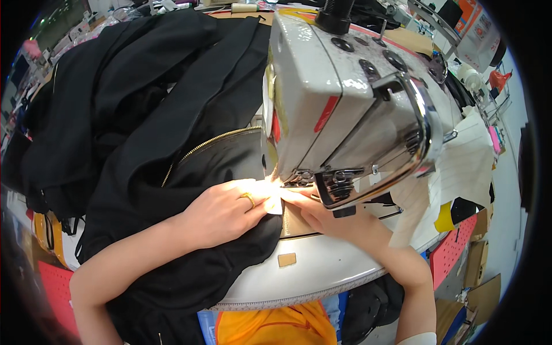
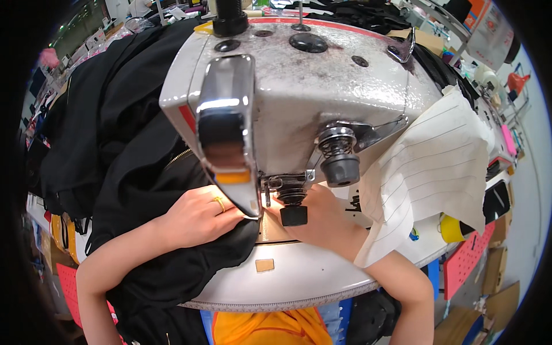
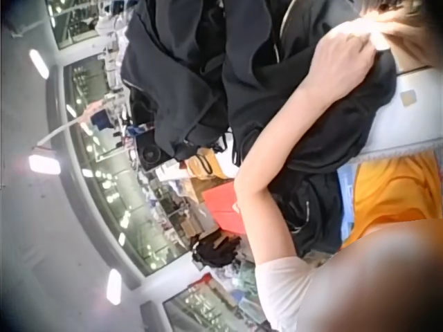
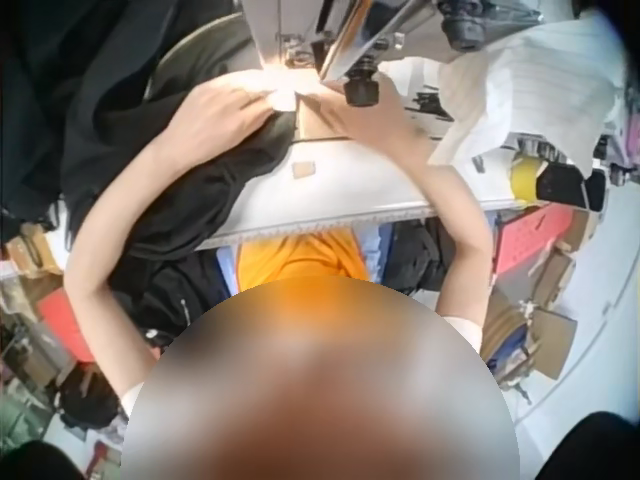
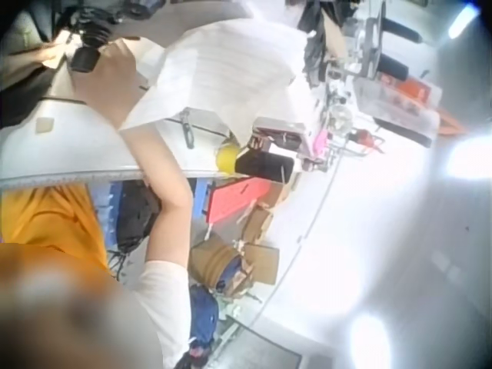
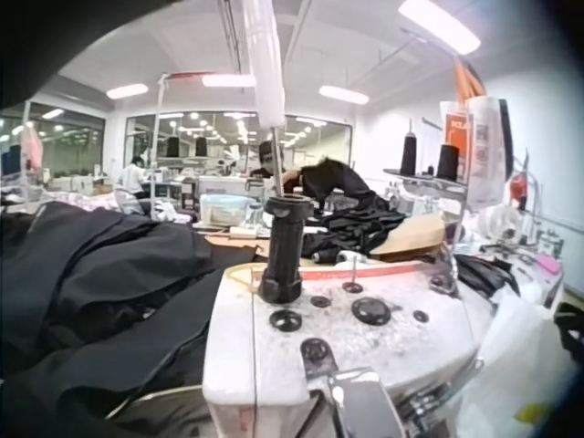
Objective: Sewing a zipper onto a black garment using an industrial sewing machine.
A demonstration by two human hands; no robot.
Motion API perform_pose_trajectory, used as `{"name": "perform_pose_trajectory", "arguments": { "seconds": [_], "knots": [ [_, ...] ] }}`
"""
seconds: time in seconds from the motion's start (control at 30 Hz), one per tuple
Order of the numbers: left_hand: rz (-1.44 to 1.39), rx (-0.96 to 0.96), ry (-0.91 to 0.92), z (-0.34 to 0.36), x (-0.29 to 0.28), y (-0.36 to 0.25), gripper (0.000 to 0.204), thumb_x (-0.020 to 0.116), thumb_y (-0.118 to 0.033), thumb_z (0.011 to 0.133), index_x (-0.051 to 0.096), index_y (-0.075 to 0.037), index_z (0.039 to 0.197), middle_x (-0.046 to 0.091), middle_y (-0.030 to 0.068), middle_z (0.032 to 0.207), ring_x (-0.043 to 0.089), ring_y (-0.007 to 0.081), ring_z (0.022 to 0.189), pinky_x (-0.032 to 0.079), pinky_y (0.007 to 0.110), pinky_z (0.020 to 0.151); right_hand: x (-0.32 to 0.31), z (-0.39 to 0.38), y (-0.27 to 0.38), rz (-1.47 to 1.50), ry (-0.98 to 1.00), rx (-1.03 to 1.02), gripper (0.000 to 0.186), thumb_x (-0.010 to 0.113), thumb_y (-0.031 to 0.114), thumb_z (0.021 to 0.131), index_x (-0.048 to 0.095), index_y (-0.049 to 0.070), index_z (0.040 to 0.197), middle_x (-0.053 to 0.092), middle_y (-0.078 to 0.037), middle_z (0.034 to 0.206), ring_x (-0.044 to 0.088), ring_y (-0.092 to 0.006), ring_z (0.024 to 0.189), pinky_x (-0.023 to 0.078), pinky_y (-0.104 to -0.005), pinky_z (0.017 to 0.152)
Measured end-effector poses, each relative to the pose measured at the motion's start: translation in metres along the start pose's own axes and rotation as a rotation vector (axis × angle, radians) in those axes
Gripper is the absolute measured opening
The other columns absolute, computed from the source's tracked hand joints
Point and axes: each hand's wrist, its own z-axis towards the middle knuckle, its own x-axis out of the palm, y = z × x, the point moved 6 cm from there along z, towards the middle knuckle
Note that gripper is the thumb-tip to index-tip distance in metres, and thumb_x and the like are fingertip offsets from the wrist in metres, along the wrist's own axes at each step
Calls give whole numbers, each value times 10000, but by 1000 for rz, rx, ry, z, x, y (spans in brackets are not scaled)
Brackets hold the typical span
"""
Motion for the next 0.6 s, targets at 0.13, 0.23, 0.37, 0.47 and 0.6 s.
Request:
{"name": "perform_pose_trajectory", "arguments": {
  "seconds": [0.13,0.23,0.37,0.47,0.6],
  "knots": [
    [-24,2,-29,2,-5,-1,248,590,-142,834,648,-15,1038,649,79,1040,623,212,965,511,322,851,0,1,-3,41,0,50,126,679,202,802,659,82,772,653,-60,712,613,-288,627,472,-378,559],
    [-28,11,-39,2,-4,-1,249,585,-144,840,643,-12,1043,651,87,1041,624,213,974,508,325,854,0,1,-4,74,-8,76,152,691,222,796,651,77,773,633,-76,687,605,-307,626,477,-378,571],
    [-8,27,-96,2,-1,-1,181,631,-130,799,651,-38,954,652,59,960,633,214,884,524,315,758,-9,4,5,-4,-70,-48,168,687,227,802,630,74,765,619,-88,686,599,-307,633,461,-389,555],
    [-18,-12,-69,0,-2,2,146,671,-119,766,652,-53,895,651,49,933,637,223,830,531,317,691,4,0,-4,-193,239,30,385,622,113,772,639,214,1144,675,25,1063,666,-156,838,506,-288,728],
    [-28,86,-79,-15,-6,-28,199,670,-92,736,669,-52,930,658,40,1006,672,191,885,560,280,717,-17,-6,26,-97,159,-115,281,667,165,762,678,129,1040,661,-26,935,628,-225,776,497,-339,644]
  ]
}}
